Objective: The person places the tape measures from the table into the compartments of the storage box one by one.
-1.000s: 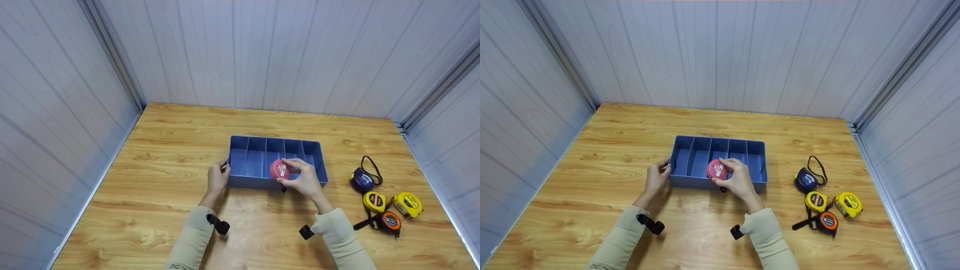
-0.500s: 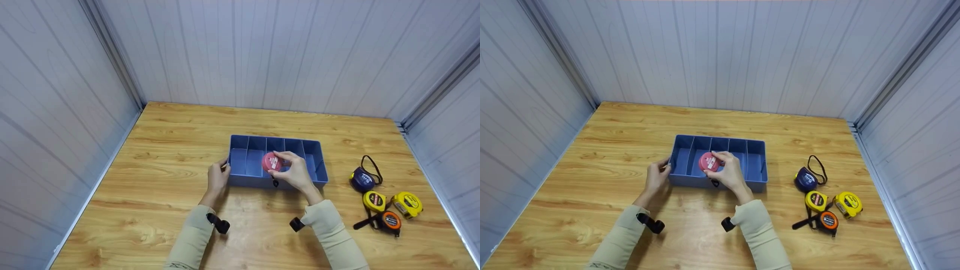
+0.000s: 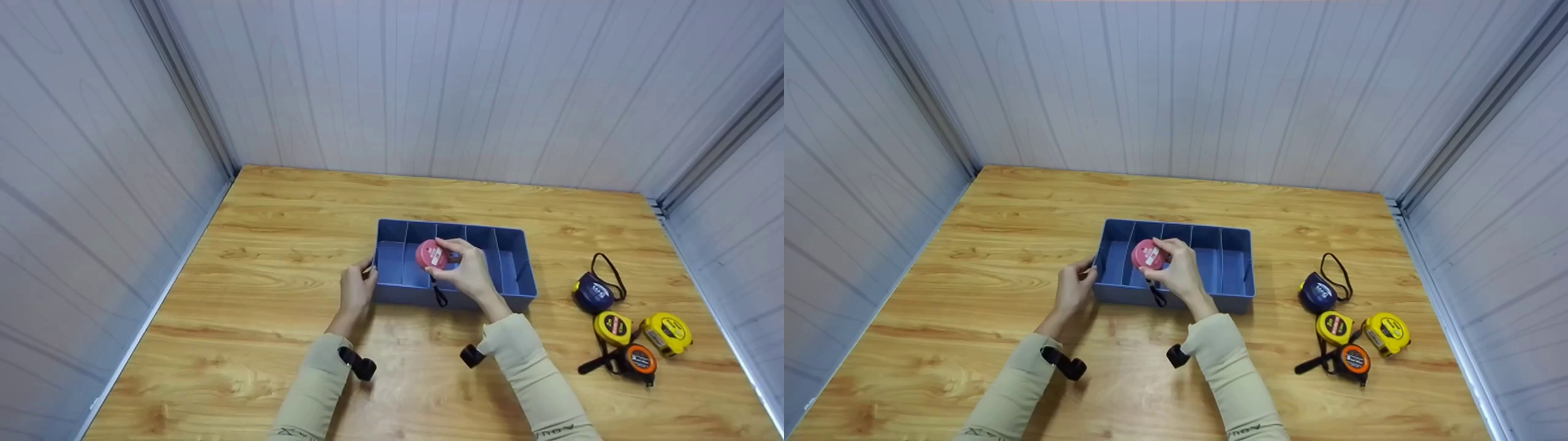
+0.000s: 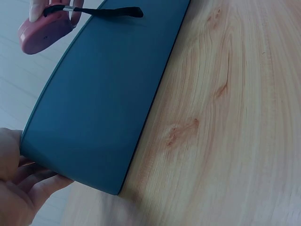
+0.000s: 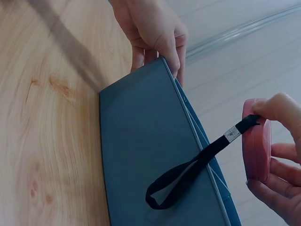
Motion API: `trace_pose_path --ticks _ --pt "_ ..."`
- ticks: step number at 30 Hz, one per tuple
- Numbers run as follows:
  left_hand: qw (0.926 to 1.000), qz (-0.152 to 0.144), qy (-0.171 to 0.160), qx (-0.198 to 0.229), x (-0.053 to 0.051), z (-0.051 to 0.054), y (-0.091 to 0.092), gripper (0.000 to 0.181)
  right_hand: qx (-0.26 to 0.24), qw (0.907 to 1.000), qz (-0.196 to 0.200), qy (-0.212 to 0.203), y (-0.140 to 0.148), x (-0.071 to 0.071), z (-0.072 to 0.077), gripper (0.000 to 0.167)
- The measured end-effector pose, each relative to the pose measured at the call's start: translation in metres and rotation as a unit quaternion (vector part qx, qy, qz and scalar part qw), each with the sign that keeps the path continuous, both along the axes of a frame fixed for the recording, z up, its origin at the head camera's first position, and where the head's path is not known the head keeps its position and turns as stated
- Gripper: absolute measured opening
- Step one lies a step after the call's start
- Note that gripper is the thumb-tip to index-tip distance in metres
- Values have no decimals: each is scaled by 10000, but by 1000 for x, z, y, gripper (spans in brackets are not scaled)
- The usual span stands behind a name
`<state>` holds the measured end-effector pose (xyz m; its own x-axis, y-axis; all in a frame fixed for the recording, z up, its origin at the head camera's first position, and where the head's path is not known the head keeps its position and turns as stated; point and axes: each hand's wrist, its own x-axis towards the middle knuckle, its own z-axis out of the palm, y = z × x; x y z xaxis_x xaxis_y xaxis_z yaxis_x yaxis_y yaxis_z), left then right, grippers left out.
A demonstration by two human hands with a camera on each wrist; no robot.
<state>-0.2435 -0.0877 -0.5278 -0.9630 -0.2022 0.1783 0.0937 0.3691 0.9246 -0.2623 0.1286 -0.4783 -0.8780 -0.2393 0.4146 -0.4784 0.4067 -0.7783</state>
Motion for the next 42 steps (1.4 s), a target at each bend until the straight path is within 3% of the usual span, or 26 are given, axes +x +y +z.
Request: trace_pose_path --ticks 10,20,27,34,42 --pt "9994 -82 301 -147 -1 2 -2 30 68 9999 -2 -104 -20 -12 -1 53" --pt "9994 -11 326 -120 -2 0 -1 31 312 9995 -21 -104 -33 -20 4 54" --pt "9997 -24 249 -41 -1 0 -1 31 458 9989 5 -116 -41 -28 7 55" --pt "9999 -2 89 68 -2 0 0 32 956 9953 -156 -8 -50 -37 8 56" --pt "9999 67 67 -48 0 1 1 32 1090 9940 -22 83 -57 -44 5 56"
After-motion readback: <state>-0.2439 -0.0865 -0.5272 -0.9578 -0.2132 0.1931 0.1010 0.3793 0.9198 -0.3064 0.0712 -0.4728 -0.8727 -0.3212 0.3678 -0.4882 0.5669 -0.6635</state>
